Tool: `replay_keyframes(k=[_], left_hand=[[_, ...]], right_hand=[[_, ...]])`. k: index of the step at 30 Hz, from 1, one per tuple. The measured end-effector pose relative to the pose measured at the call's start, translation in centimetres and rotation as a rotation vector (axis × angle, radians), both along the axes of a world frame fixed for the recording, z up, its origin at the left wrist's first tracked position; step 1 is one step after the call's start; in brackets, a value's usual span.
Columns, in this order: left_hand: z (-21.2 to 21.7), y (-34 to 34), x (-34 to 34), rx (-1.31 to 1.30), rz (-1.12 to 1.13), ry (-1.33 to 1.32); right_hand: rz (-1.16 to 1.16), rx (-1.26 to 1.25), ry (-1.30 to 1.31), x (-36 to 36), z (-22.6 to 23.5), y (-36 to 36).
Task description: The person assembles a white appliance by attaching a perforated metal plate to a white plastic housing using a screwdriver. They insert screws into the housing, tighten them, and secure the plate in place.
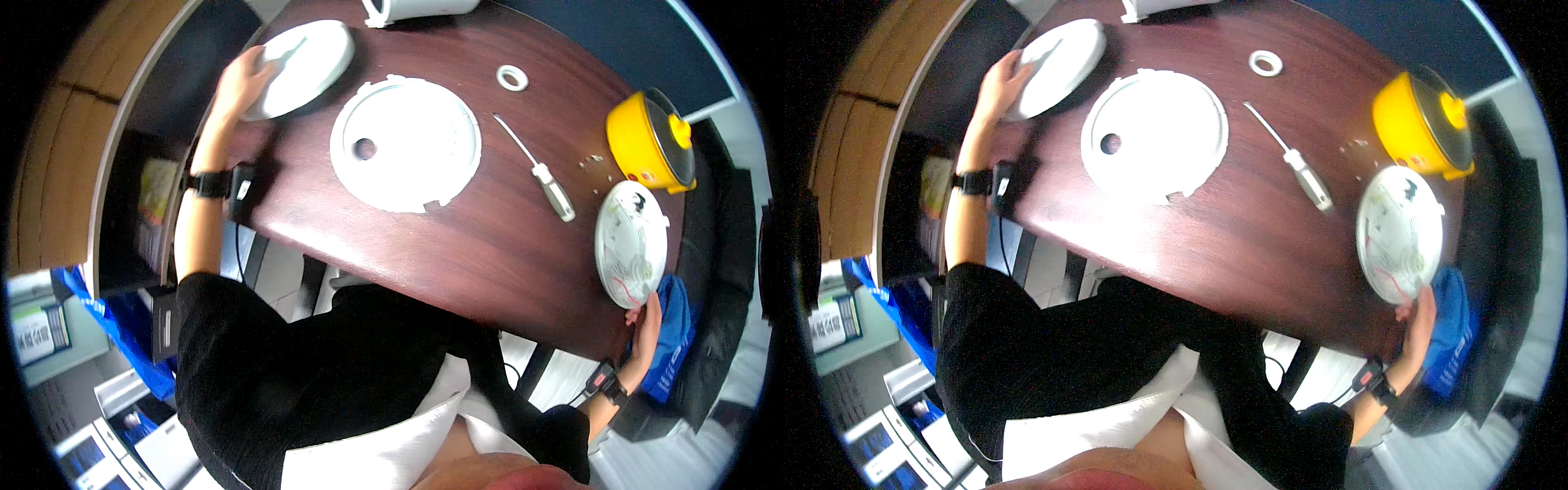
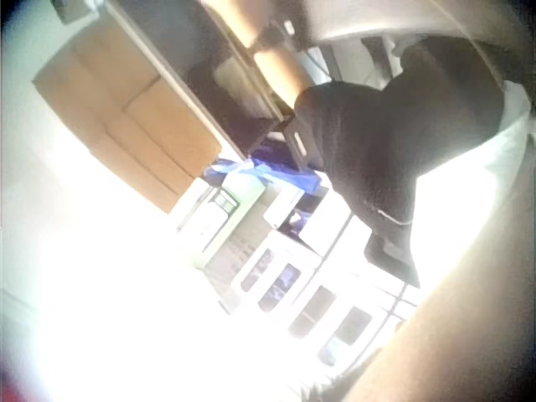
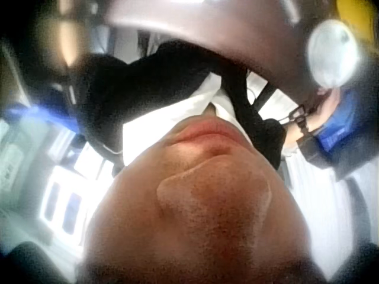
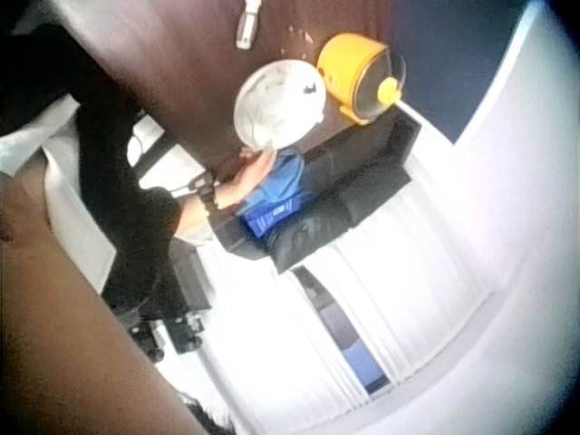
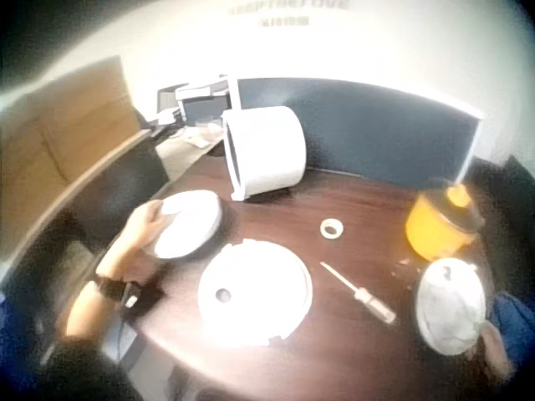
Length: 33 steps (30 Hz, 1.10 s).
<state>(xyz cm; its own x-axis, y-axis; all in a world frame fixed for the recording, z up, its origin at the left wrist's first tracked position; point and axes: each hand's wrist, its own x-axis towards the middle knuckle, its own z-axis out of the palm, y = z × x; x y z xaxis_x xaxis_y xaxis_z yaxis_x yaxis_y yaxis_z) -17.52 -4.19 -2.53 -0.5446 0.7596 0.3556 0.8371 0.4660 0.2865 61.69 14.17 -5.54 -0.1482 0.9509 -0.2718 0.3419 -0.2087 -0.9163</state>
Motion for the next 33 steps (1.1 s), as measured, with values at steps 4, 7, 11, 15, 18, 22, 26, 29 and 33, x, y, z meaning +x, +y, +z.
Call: replay_keyframes(k=[4,7,11,15,18,22,26,29,33], left_hand=[[1.4,-1.1,3.4,0.229,-0.02,-0.175],[3.0,-1.8,6.2,0.173,-0.109,-0.122],[5.9,-1.4,11.4,0.153,-0.208,-0.19],[7.9,-2.5,16.0,0.149,-0.356,-0.286],[8.2,-3.3,18.2,0.097,-0.465,-0.46],[7.1,-4.0,20.9,0.309,-0.535,-0.897],[1.5,-8.4,17.3,-0.116,-0.262,0.319],[-0.1,-8.7,15.5,0.009,-0.179,-0.283],[-1.5,-5.2,15.8,0.303,-0.189,-1.0]], right_hand=[[-0.085,0.052,-0.194,-1.1,2.9,-0.9],[-0.074,0.236,-0.391,-2.4,6.2,-1.7],[0.141,0.409,-0.392,-7.3,10.4,-3.6],[0.312,0.465,-0.429,-10.8,12.2,-3.9],[0.265,0.597,-0.558,-9.3,11.4,-2.5],[-0.135,0.769,-0.69,-5.2,10.3,-2.5],[-0.095,0.76,-0.626,-6.2,10.1,-4.8],[0.251,0.896,-0.708,-14.8,9.9,-7.7],[0.894,0.799,-0.546,-24.9,8.8,-10.7]])
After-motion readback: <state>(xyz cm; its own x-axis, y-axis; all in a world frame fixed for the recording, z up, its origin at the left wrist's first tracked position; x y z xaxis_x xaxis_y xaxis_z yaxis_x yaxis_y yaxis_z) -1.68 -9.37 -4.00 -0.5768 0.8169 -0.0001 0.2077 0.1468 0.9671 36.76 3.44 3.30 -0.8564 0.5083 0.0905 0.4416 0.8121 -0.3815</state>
